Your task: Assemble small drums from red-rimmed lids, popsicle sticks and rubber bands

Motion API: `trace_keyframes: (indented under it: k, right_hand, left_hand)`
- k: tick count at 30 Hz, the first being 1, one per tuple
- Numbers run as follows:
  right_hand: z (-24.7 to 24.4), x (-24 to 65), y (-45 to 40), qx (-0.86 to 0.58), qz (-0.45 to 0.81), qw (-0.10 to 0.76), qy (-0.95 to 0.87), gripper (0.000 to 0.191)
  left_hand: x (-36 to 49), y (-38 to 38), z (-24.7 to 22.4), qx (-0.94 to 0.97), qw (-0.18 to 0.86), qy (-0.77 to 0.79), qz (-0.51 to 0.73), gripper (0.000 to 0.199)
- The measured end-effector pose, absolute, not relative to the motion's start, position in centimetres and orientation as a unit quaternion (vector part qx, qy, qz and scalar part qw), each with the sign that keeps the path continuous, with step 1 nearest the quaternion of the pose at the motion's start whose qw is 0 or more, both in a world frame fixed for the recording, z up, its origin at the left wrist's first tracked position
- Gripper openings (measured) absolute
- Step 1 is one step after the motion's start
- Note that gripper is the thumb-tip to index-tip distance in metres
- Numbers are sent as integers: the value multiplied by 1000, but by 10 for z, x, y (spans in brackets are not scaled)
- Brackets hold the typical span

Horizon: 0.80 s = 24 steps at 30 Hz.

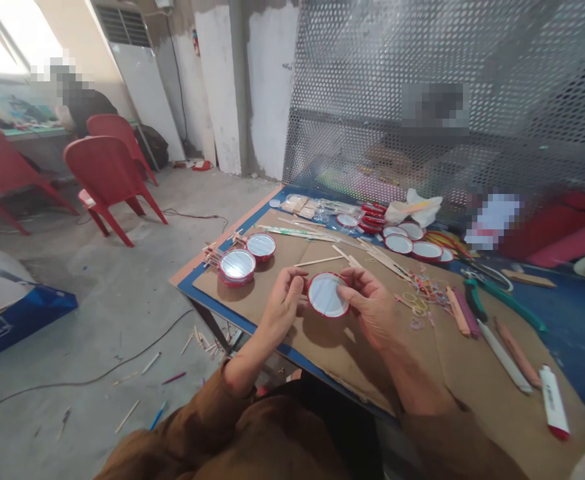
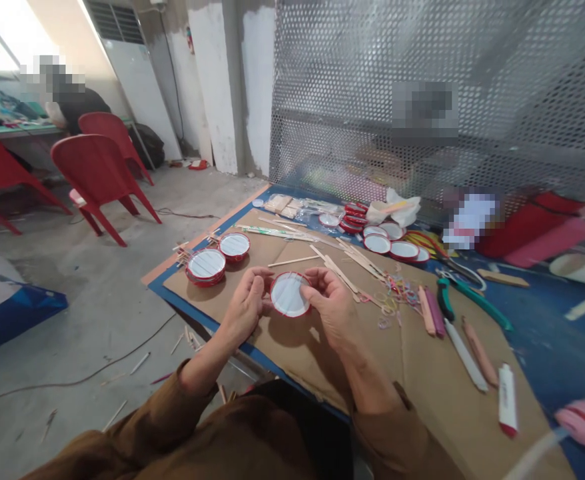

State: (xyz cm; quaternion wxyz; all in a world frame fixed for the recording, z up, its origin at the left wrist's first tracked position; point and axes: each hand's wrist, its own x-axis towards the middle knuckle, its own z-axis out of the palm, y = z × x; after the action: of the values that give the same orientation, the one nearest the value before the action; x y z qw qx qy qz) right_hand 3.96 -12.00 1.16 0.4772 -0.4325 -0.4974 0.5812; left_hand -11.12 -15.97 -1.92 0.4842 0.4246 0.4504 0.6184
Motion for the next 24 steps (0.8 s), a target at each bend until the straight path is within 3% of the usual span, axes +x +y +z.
trace_keyframes:
  k: [7, 16, 24]
  right_hand:
    - [11, 41, -117, -431, 570, 505, -485, 41]
    - [10, 40, -119, -438, 501, 484, -568, 33]
    - [7, 42, -119, -412, 515, 448, -604, 34]
  left_hand:
    - [-109, -163, -8, 419, 524, 441, 596, 37]
    - [-107, -162, -16, 458, 426, 499, 600, 27]
    - [-105, -163, -18, 463, 388, 529, 596, 21]
